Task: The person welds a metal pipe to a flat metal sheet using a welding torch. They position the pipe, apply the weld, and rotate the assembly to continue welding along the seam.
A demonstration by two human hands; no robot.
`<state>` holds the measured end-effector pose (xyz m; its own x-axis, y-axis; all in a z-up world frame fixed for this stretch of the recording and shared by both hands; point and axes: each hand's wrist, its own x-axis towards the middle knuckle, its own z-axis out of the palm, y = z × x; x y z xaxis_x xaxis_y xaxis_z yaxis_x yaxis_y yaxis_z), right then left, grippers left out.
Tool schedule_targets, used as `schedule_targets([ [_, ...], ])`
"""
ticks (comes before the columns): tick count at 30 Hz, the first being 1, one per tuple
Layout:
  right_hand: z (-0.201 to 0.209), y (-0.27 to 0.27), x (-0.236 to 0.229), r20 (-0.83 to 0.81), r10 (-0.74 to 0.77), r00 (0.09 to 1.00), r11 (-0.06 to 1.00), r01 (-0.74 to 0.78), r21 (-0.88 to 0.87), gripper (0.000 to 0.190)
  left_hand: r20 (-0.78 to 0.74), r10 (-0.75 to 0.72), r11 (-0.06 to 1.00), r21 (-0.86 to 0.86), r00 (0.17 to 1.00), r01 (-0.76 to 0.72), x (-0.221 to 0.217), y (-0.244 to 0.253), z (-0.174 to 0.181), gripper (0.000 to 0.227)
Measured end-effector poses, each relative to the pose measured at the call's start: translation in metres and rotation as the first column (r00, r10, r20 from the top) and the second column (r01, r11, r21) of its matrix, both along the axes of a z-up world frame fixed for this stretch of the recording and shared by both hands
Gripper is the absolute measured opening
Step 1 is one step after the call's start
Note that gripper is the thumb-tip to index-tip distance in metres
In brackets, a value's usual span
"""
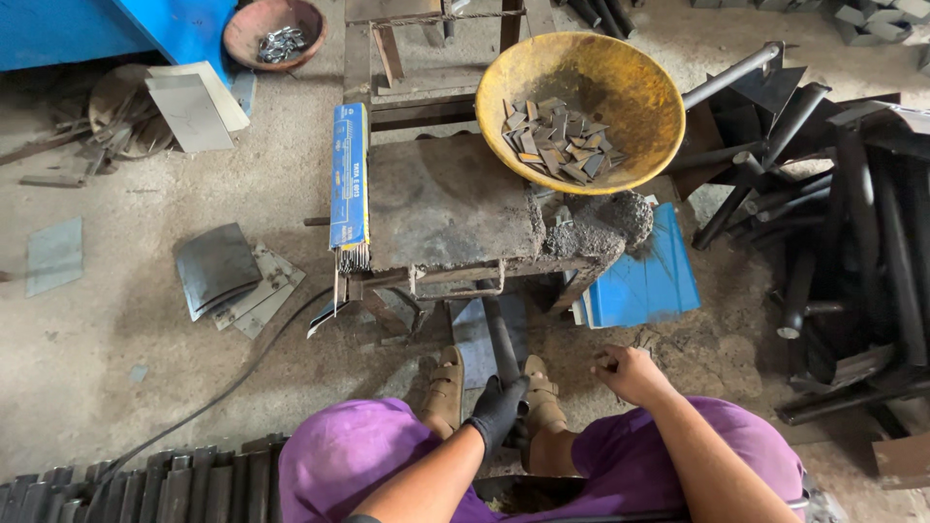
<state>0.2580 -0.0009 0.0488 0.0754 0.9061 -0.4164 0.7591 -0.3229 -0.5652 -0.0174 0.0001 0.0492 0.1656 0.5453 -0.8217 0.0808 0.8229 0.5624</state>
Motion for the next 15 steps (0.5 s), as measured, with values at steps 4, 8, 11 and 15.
schedule_targets([
  [4, -0.004, 0.001, 0.004, -0.034, 0.004, 0.999, 0.998, -0.002, 0.055, 0.038, -0.074, 0.003, 0.995, 0.104, 0.997, 0.004, -0.014, 0.011, -0.006, 0.066],
  [8, -0.008, -0.001, 0.009, -0.015, 0.029, 0.999, 0.996, -0.028, 0.09, 0.035, -0.214, -0.009, 0.994, 0.108, 0.977, 0.032, -0.028, 0.032, -0.003, 0.084],
  [11, -0.005, -0.001, 0.009, -0.001, 0.027, 1.0, 0.998, -0.027, 0.055, 0.035, -0.04, -0.074, 0.996, -0.045, 0.996, 0.072, -0.015, 0.03, 0.016, 0.085],
  [15, -0.002, 0.001, 0.009, -0.06, 0.01, 0.998, 0.995, -0.004, 0.1, 0.036, -0.042, -0.297, 0.951, -0.105, 0.954, 0.292, 0.0, 0.017, 0.024, 0.068],
])
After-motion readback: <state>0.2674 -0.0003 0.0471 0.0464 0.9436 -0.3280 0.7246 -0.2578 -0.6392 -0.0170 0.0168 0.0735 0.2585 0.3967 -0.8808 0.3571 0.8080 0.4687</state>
